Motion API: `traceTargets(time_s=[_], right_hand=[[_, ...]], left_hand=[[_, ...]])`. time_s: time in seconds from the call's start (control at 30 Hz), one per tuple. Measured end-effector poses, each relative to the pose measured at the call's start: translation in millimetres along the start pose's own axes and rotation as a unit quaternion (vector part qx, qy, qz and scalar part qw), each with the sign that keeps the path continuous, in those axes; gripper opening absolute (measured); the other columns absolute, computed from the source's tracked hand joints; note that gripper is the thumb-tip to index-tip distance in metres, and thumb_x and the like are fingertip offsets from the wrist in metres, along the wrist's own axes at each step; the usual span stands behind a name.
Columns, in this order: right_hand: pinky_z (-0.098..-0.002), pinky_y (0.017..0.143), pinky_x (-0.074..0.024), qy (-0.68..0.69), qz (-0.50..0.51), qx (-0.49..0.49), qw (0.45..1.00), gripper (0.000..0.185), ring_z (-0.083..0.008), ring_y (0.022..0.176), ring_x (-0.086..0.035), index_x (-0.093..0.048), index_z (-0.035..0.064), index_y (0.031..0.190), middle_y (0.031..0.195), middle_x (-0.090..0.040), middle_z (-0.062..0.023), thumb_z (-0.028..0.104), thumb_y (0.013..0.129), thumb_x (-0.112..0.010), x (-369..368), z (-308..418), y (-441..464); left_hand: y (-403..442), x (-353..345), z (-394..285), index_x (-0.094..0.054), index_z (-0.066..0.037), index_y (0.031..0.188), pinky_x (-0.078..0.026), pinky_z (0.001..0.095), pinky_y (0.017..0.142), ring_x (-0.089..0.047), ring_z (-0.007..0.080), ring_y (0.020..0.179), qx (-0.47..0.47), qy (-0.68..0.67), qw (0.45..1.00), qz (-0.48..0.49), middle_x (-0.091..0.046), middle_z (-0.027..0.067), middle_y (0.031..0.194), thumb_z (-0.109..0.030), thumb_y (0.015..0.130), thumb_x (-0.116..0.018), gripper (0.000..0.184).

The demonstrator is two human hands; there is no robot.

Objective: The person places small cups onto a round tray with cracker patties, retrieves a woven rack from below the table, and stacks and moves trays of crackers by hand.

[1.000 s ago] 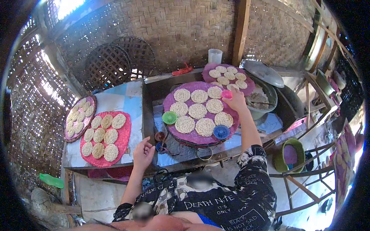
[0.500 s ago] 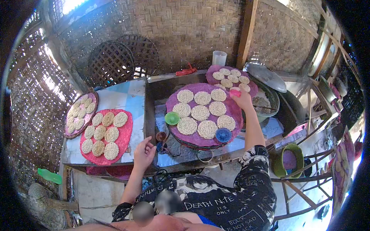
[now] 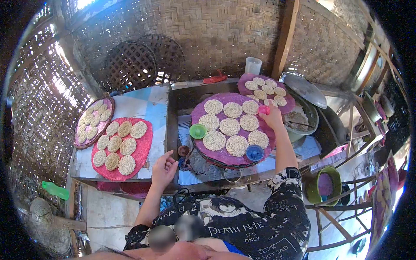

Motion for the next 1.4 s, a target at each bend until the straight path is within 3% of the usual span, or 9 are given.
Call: traceTargets(time_s=[0.5, 0.63, 0.67, 0.77, 0.9, 1.0, 1.07, 1.27, 1.4], right_hand=[[-0.0368, 0.097, -0.0302, 0.084, -0.053, 0.104, 0.99, 0.057, -0.0303, 0.116, -0.041, -0.043, 0.0024, 0.123, 0.123, -0.046, -0.0178, 0.024, 0.075, -0.065, 71.9, 75.2, -36.5], [-0.0332, 0.091, -0.0348, 0.177, -0.056, 0.082, 0.979, 0.051, -0.0233, 0.115, -0.041, -0.043, 0.0043, 0.124, 0.128, -0.042, -0.0108, 0.017, 0.078, -0.06, 115.7, 97.0, -65.8], [-0.0328, 0.091, -0.0349, 0.205, -0.069, 0.064, 0.974, 0.05, -0.0219, 0.115, -0.041, -0.043, 0.0048, 0.124, 0.128, -0.042, -0.0094, 0.016, 0.078, -0.06, 121.1, 88.3, -70.7], [-0.0327, 0.09, -0.0359, 0.182, -0.121, 0.037, 0.975, 0.048, -0.0211, 0.114, -0.042, -0.043, 0.0062, 0.125, 0.127, -0.042, -0.0091, 0.013, 0.079, -0.057, 143.3, 78.3, -97.3], [-0.0283, 0.085, -0.0402, 0.19, -0.167, -0.051, 0.966, 0.043, -0.0159, 0.106, -0.047, -0.047, 0.0027, 0.12, 0.119, -0.048, -0.0066, 0.003, 0.078, -0.057, 158.8, 54.0, -126.0], [-0.0252, 0.082, -0.0416, 0.223, -0.228, -0.084, 0.944, 0.039, -0.0139, 0.097, -0.051, -0.049, 0.0003, 0.117, 0.108, -0.054, -0.0057, 0.005, 0.079, -0.058, 170.3, 41.3, -135.5], [-0.0237, 0.079, -0.0423, 0.271, -0.262, -0.106, 0.92, 0.037, -0.0124, 0.092, -0.053, -0.05, -0.0006, 0.115, 0.103, -0.056, -0.0051, 0.008, 0.08, -0.058, 172.4, 31.3, -137.8], [-0.0251, 0.069, -0.046, 0.532, -0.265, -0.215, 0.775, 0.03, -0.0135, 0.08, -0.056, -0.052, -0.0005, 0.109, 0.09, -0.058, -0.0053, 0.013, 0.083, -0.057, 119.3, -18.7, -141.0], [-0.0245, 0.063, -0.047, 0.589, -0.272, -0.28, 0.707, 0.026, -0.0136, 0.069, -0.056, -0.054, -0.0015, 0.102, 0.081, -0.058, -0.0054, 0.011, 0.08, -0.06, 79.7, -86.1, -107.0]], left_hand=[[-4.6, 36.2, -13.3, -0.058, -0.004, 0.101, -0.046, 0.0249, 0.056, -0.055, 0.0109, 0.062, -0.078, -0.056, 0.995, -0.031, -0.058, 0.0065, 0.079, -0.006, 0.073, -0.064, 0.028], [21.6, 178.8, 49.7, -0.056, -0.005, 0.096, -0.041, 0.0231, 0.059, -0.049, 0.0081, 0.068, 0.115, -0.28, 0.893, -0.333, -0.053, 0.0, 0.079, -0.014, 0.082, -0.056, 0.016], [24.3, 220.0, 45.6, -0.054, -0.006, 0.097, -0.039, 0.0219, 0.06, -0.047, 0.0078, 0.068, 0.084, -0.162, 0.904, -0.387, -0.052, -0.0008, 0.078, -0.015, 0.083, -0.055, 0.016], [2.6, 289.5, 130.1, -0.055, -0.009, 0.104, -0.038, 0.0203, 0.063, -0.046, 0.0076, 0.072, 0.057, -0.264, 0.837, -0.477, -0.053, -0.0013, 0.087, -0.018, 0.083, -0.053, 0.023], [-21.6, 285.1, 84.2, -0.042, -0.007, 0.122, -0.039, 0.0244, 0.073, -0.043, 0.011, 0.082, 0.081, -0.384, 0.801, -0.452, -0.042, 0.0018, 0.099, -0.01, 0.083, -0.045, 0.039], [-15.4, 265.6, 54.0, -0.045, -0.006, 0.117, -0.04, 0.0218, 0.066, -0.043, 0.0101, 0.076, 0.047, -0.288, 0.869, -0.399, -0.044, 0.0008, 0.09, -0.012, 0.087, -0.042, 0.031], [-2.5, 249.9, 63.5, -0.047, -0.004, 0.11, -0.039, 0.0193, 0.06, -0.043, 0.0086, 0.068, 0.054, -0.396, 0.825, -0.4, -0.046, 0.0001, 0.081, -0.016, 0.088, -0.043, 0.025], [7.7, 139.2, 7.5, -0.053, -0.003, 0.098, -0.039, 0.0189, 0.051, -0.049, 0.0084, 0.059, 0.01, -0.305, 0.95, -0.062, -0.054, 0.004, 0.075, -0.011, 0.081, -0.055, 0.019], [-12.2, 79.5, 14.8, -0.056, -0.001, 0.091, -0.042, 0.0197, 0.051, -0.052, 0.009, 0.057, 0.067, -0.222, 0.973, -0.001, -0.054, 0.0046, 0.072, -0.005, 0.078, -0.058, 0.014]])
Point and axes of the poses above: each hand's wrist, its own y-axis towards the middle knuckle, its own x-axis out of the back of the hand, z = x × y, the point moved 6 cm from there along y, towards the middle knuckle
